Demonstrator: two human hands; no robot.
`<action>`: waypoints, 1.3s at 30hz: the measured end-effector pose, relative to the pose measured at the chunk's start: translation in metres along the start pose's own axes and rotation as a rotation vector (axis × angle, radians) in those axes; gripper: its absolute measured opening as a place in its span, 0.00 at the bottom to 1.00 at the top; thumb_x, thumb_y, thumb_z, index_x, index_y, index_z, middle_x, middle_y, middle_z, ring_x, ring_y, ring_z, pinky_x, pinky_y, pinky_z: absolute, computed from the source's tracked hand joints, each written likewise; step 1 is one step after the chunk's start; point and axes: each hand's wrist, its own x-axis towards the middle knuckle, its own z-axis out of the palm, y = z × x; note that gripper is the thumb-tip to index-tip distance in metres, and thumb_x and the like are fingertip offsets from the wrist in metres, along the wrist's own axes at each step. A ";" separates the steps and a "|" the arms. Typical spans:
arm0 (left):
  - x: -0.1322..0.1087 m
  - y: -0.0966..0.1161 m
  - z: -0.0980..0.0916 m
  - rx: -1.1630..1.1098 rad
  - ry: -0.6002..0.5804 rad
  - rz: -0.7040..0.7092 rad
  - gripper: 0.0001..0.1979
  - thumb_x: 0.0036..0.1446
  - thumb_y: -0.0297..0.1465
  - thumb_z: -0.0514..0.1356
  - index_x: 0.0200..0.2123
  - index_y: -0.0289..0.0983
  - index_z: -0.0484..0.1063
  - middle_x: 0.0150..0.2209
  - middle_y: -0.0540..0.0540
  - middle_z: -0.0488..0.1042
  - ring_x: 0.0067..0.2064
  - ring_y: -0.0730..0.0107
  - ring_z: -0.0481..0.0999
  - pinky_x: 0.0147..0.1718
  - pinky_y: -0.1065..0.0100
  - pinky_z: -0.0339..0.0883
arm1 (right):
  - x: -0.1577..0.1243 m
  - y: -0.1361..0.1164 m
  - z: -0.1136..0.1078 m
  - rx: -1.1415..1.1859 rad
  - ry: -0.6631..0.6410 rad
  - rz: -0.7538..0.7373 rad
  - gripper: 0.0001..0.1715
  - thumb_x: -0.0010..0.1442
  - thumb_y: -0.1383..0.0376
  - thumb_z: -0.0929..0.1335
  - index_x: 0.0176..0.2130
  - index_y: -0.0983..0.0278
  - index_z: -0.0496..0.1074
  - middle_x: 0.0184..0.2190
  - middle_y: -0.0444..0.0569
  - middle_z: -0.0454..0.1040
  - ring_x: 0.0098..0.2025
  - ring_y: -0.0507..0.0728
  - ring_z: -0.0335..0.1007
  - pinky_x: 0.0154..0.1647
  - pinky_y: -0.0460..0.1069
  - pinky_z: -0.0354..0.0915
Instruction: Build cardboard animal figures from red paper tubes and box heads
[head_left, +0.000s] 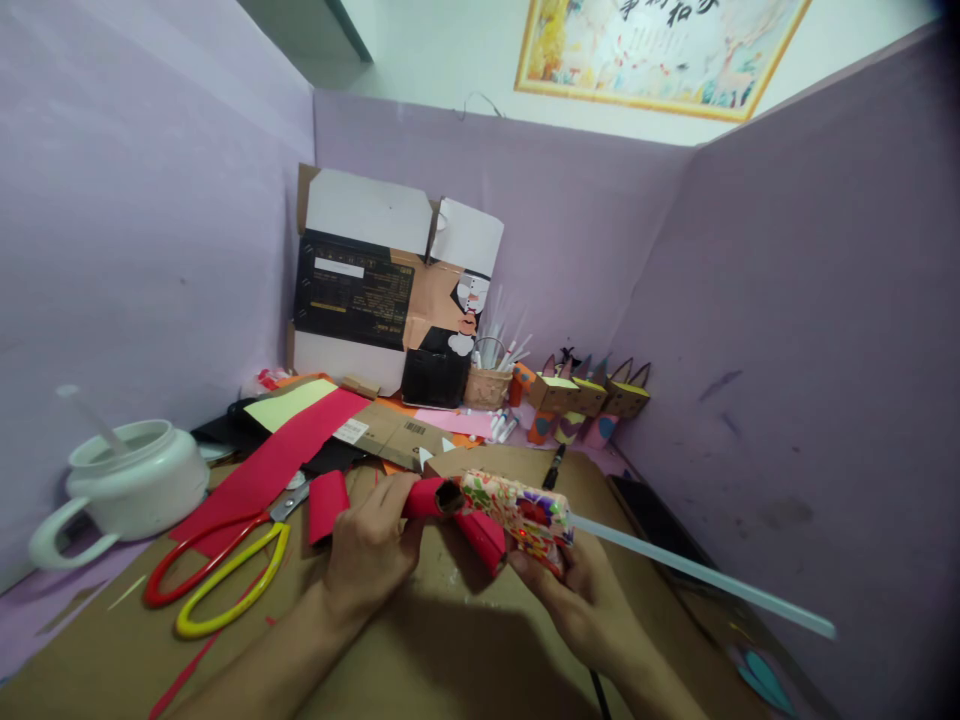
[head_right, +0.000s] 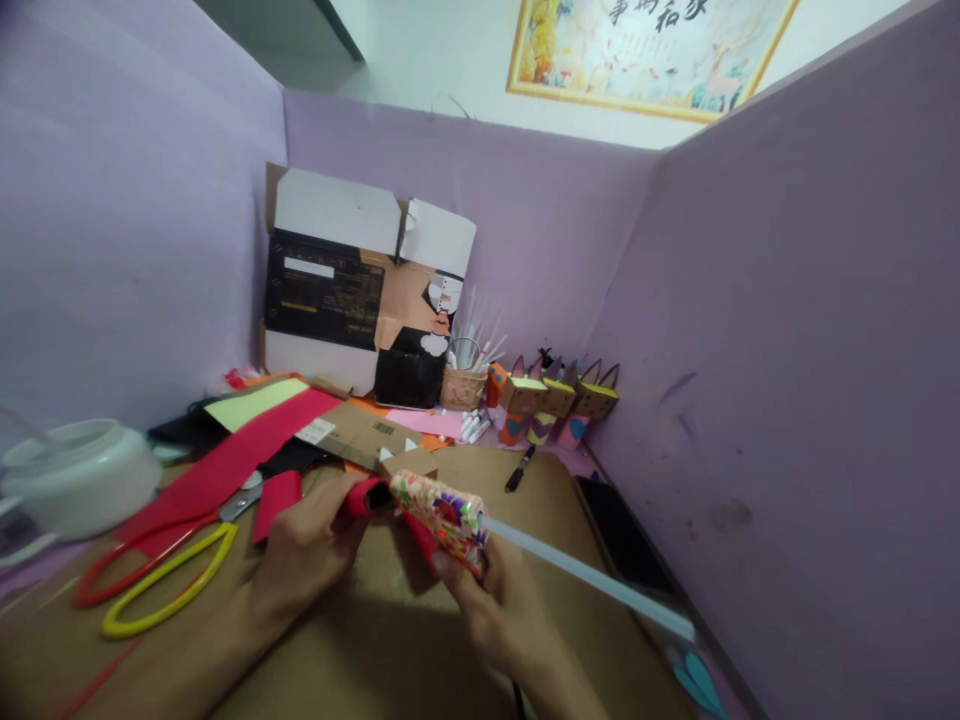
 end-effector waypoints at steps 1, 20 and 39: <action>0.000 0.000 0.000 0.004 0.004 0.005 0.09 0.57 0.32 0.55 0.39 0.35 0.70 0.33 0.43 0.76 0.33 0.62 0.75 0.26 0.68 0.62 | 0.000 0.000 0.000 0.001 0.003 0.009 0.24 0.55 0.53 0.68 0.47 0.64 0.72 0.43 0.55 0.77 0.44 0.61 0.73 0.49 0.53 0.66; 0.000 0.001 0.000 0.010 -0.012 -0.003 0.08 0.56 0.31 0.56 0.39 0.35 0.70 0.35 0.42 0.77 0.32 0.63 0.75 0.27 0.68 0.62 | -0.004 0.005 0.001 -0.007 -0.038 0.021 0.22 0.55 0.54 0.68 0.45 0.64 0.73 0.43 0.54 0.77 0.47 0.62 0.72 0.50 0.53 0.65; 0.001 0.000 0.000 -0.009 -0.011 -0.056 0.08 0.55 0.30 0.56 0.39 0.37 0.70 0.35 0.43 0.77 0.33 0.62 0.76 0.27 0.68 0.64 | -0.006 0.008 -0.001 -0.015 -0.086 0.065 0.22 0.56 0.54 0.68 0.45 0.65 0.74 0.40 0.55 0.78 0.43 0.62 0.73 0.49 0.55 0.66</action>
